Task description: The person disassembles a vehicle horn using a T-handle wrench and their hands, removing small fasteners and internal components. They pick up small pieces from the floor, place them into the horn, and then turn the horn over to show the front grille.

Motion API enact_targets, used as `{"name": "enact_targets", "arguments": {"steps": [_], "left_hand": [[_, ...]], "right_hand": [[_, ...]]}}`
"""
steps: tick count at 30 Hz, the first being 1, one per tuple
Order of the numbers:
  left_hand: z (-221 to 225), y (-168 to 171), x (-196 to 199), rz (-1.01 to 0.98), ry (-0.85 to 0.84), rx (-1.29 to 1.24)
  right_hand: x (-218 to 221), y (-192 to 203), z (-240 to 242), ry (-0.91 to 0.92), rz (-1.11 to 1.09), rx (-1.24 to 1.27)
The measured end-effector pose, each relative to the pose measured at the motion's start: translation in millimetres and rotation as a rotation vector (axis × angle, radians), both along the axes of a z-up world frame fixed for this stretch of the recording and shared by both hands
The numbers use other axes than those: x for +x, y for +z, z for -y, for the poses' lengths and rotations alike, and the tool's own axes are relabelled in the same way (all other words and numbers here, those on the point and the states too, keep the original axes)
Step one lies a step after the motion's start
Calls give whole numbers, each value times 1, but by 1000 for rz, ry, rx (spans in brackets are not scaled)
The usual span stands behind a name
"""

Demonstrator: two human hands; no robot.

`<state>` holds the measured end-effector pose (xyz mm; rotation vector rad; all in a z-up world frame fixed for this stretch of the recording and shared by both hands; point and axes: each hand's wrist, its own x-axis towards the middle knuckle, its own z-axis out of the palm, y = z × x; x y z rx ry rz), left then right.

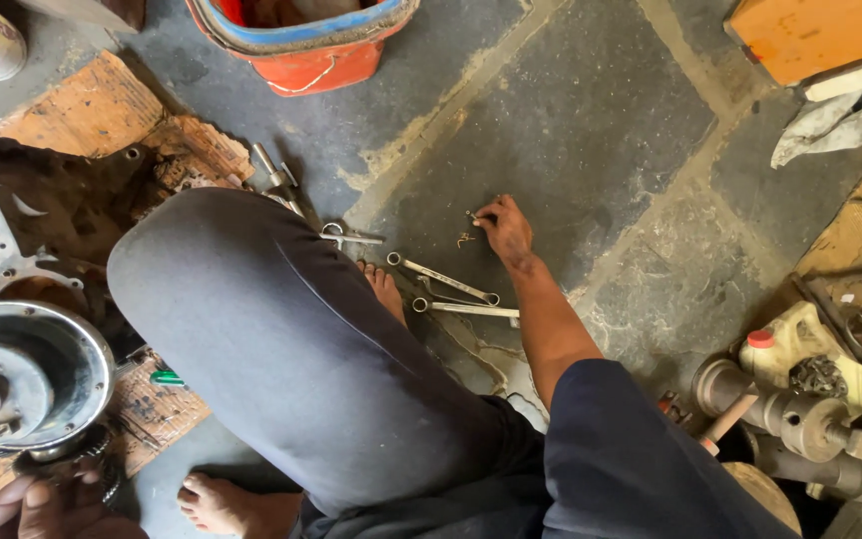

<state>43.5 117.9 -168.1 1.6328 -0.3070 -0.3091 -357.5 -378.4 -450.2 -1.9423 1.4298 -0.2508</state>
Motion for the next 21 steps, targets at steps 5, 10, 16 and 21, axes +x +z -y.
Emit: {"name": "enact_targets", "arguments": {"steps": [5, 10, 16, 21], "left_hand": [[15, 19, -3, -73, -19, 5], [17, 13, -4, -55, 8, -48], [41, 40, -18, -9, 44, 44], [42, 53, -20, -214, 21, 46]], "right_hand": [[-23, -51, 8, -163, 308, 92], [-46, -48, 19, -464, 593, 344], [-57, -64, 12, -783, 1046, 410], [-38, -72, 5, -699, 1017, 495]]}}
